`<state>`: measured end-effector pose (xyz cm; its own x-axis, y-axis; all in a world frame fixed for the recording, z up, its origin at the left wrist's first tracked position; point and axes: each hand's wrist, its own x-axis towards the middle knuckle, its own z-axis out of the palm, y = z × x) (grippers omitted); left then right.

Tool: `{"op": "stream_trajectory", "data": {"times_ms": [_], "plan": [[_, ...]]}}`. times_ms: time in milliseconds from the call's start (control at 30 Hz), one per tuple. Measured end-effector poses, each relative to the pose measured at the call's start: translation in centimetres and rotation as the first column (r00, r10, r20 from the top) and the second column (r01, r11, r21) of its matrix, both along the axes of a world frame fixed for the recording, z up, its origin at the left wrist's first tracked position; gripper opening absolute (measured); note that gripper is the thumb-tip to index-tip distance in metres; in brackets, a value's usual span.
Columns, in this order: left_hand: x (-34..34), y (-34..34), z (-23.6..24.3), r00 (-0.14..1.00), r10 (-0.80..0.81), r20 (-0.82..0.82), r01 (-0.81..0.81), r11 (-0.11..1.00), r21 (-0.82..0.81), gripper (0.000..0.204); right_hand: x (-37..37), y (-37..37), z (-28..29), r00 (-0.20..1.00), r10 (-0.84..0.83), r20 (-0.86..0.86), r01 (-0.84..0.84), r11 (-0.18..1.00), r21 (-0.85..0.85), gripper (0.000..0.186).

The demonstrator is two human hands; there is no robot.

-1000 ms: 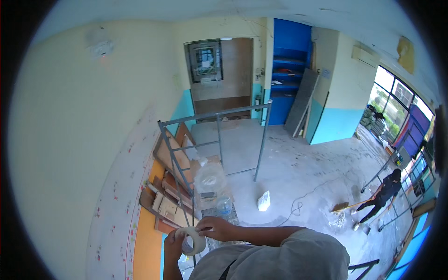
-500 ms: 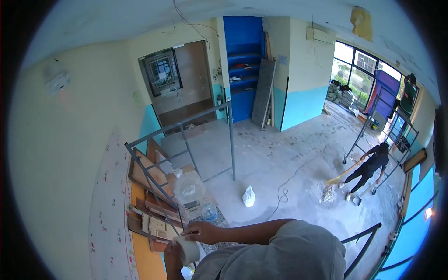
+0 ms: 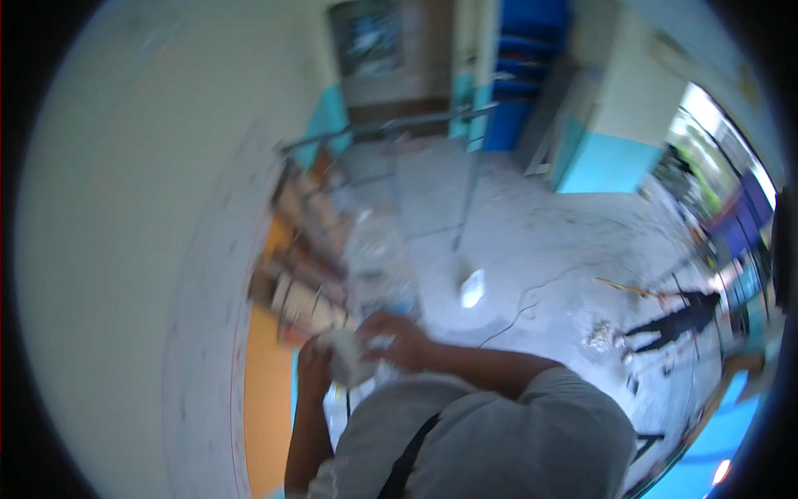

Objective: The person cuts pieces of mesh tape using a putty knife, presses the tape along cracks on the ceiling by hand, and scrapes the ceiling with the putty knife.

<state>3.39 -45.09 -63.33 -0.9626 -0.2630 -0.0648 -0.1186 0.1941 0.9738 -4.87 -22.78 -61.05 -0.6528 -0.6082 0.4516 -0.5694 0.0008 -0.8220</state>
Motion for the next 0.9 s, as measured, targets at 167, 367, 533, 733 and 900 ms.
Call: {"op": "stream_trajectory", "data": {"times_ms": [167,367,533,733,900], "plan": [[0.1,0.4,1.5,0.992,-0.072,-0.107,0.074,0.997,0.014,0.036,-0.7,0.8,4.9,0.995,0.102,-0.003,-0.102,0.995,-0.011,0.042],[2.5,-0.3,2.1,0.994,0.083,-0.076,-0.062,0.967,0.248,0.035,-1.0,-1.4,4.3,0.969,0.232,-0.085,-0.227,0.972,0.063,0.059],[4.4,-1.3,2.4,0.991,0.127,-0.046,-0.109,0.95,0.291,0.036,-0.5,-3.0,3.3,0.938,0.332,-0.096,-0.33,0.943,0.045,0.063],[6.3,-1.6,3.0,0.996,0.077,-0.054,-0.063,0.971,0.231,0.036,0.1,-4.8,3.1,0.897,0.428,0.109,-0.42,0.903,-0.092,0.063],[6.6,-1.1,3.5,0.997,0.077,-0.02,-0.073,0.982,0.177,0.03,-0.6,-5.5,2.8,0.806,0.561,0.189,-0.562,0.826,-0.053,0.057]]}}
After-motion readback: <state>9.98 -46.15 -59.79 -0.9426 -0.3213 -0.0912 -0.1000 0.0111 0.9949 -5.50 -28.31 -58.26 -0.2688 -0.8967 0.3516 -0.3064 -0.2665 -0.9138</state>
